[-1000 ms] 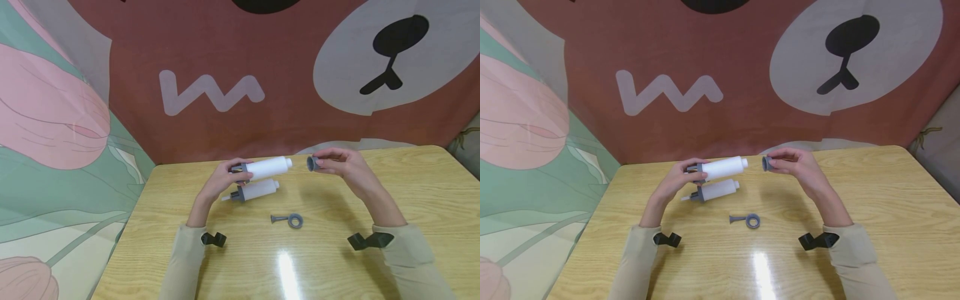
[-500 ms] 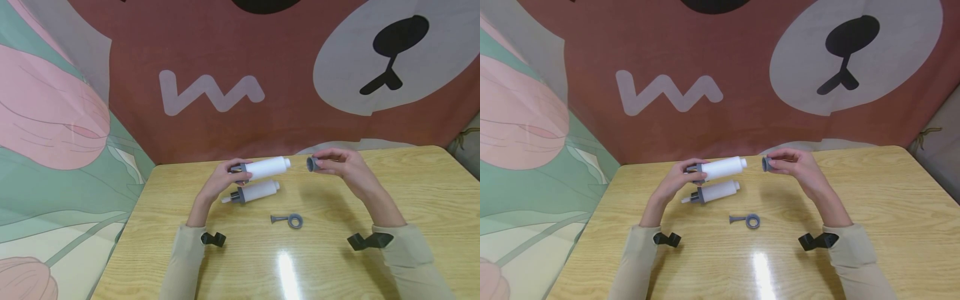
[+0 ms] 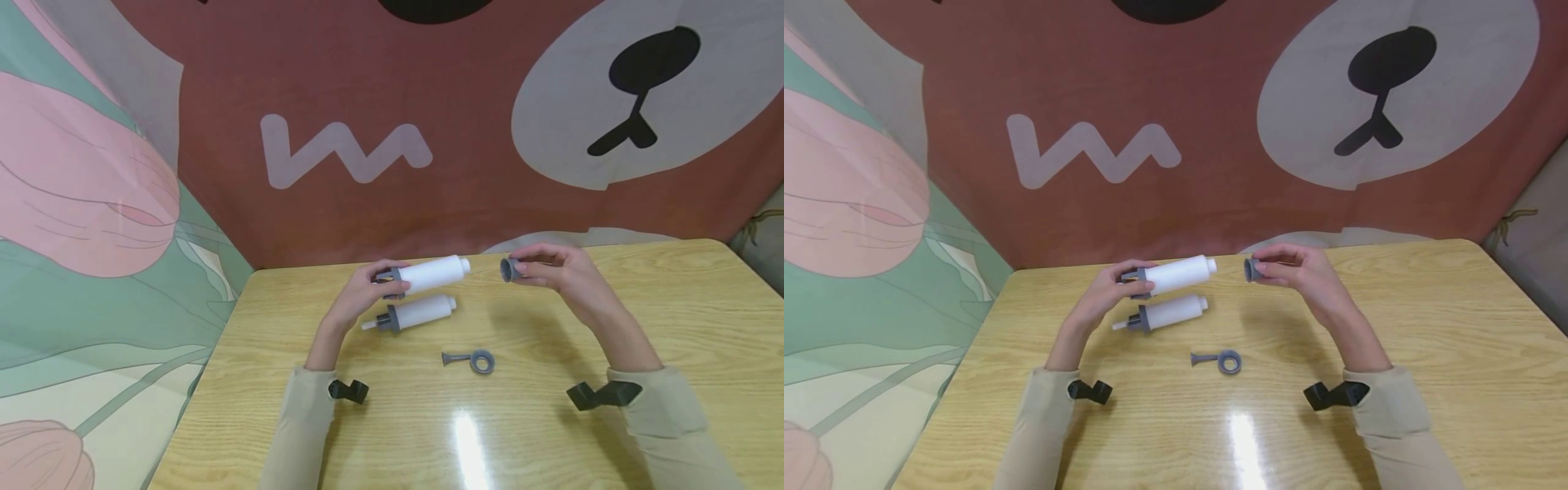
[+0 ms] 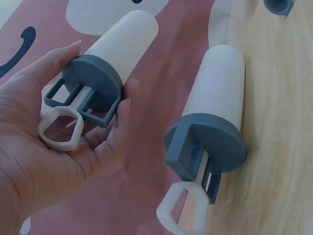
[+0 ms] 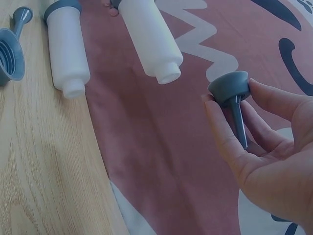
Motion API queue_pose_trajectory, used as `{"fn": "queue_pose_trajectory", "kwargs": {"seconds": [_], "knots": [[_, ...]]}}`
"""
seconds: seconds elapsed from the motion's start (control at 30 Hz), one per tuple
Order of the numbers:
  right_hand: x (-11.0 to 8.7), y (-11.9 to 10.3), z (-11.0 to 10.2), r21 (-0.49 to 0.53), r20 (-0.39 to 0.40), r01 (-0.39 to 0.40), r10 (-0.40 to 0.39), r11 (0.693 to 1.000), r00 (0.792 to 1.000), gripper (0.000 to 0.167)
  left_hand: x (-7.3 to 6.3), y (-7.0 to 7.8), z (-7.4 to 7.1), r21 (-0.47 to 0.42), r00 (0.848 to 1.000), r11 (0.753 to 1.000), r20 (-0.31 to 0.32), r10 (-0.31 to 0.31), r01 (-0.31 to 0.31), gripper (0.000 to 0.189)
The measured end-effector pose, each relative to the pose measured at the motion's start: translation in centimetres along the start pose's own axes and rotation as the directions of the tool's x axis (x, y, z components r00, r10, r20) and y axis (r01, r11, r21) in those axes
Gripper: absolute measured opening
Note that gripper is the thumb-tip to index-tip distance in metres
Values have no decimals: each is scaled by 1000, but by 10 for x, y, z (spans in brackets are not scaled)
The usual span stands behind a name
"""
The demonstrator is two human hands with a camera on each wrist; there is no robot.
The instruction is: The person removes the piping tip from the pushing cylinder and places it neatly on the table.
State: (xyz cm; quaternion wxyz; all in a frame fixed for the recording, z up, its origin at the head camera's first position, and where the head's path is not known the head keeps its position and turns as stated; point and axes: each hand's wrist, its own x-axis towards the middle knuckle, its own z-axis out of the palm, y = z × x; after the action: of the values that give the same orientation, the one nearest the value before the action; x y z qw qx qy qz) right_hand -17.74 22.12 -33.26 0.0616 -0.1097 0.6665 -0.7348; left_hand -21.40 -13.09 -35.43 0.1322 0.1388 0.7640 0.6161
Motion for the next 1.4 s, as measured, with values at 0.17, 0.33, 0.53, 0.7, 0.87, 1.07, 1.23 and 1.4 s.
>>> {"fn": "queue_pose_trajectory", "kwargs": {"seconds": [0.17,0.33,0.53,0.7,0.87,1.07,1.23,1.4], "knots": [[0,0,0,7,5,-2,1,1000,1000,14,1,-3,-1,26,1000,1000,-16,-7,7,46],[0,0,0,7,9,4,-4,1000,1000,14,3,-7,-3,19,1000,1000,-21,-7,7,46],[0,1,-1,-3,8,6,-6,1000,1000,13,6,-16,-5,15,999,1000,-41,-6,7,47],[0,1,0,-20,9,8,-8,1000,1000,13,8,-21,-6,41,998,999,-60,-14,16,45],[0,1,0,-25,8,10,-9,1000,1000,13,8,-23,-7,37,997,999,-66,-26,29,43],[0,0,0,-30,6,5,-5,1000,1000,13,8,-25,-9,34,997,999,-72,-34,36,43],[0,0,-1,-48,4,-1,1,999,1000,14,9,-32,-10,28,997,999,-70,-36,38,43],[0,0,0,-46,8,-1,2,999,1000,14,10,-37,-11,24,997,998,-65,-51,52,44]]}}
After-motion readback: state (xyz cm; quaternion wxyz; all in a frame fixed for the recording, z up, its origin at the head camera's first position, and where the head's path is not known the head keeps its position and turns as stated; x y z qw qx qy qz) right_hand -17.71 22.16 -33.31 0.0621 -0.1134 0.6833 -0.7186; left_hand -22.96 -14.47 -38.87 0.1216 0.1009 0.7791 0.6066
